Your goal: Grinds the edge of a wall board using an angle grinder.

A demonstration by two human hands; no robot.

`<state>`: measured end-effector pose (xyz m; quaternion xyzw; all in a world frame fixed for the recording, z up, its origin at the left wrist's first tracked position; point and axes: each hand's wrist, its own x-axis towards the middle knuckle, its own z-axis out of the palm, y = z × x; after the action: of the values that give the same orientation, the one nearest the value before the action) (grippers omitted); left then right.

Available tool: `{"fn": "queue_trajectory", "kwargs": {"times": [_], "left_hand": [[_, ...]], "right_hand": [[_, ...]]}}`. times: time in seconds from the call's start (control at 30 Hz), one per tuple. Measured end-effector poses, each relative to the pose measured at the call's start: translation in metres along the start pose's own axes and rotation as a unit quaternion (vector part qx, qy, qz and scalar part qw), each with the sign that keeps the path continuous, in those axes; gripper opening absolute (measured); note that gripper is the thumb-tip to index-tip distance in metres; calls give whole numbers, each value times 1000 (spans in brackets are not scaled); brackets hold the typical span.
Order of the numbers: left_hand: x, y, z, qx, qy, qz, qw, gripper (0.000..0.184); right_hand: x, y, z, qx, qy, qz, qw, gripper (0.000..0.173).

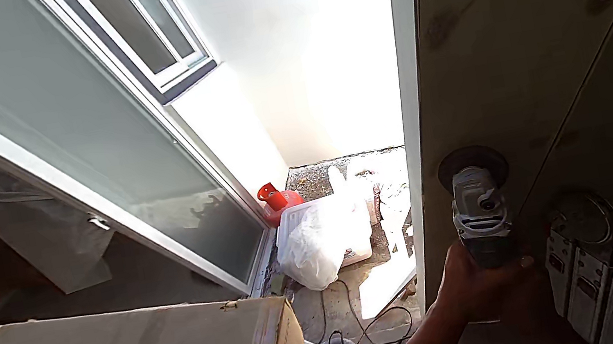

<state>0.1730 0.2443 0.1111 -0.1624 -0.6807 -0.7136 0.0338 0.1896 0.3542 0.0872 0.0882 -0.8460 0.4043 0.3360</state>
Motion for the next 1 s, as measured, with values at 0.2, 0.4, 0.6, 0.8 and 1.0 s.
{"fn": "queue_trajectory", "kwargs": {"times": [0.2, 0.4, 0.6, 0.8, 1.0], "left_hand": [[3, -3, -8, -7, -1, -4, 1000, 54], [6, -10, -11, -15, -30, 9, 999, 56], [8, -8, -15, -17, -25, 17, 999, 56], [2, -8, -15, -20, -6, 8, 1000, 56], [3, 7, -2, 22, -69, 18, 997, 58]], "right_hand": [[2, -2, 8, -19, 7, -12, 1000, 83], [-2, 1, 14, 4, 31, -9, 999, 81], [2, 0, 14, 5, 26, -19, 999, 79], [2, -6, 13, -31, 16, -12, 999, 77], [-12, -2, 5, 35, 91, -1, 995, 85]]}}
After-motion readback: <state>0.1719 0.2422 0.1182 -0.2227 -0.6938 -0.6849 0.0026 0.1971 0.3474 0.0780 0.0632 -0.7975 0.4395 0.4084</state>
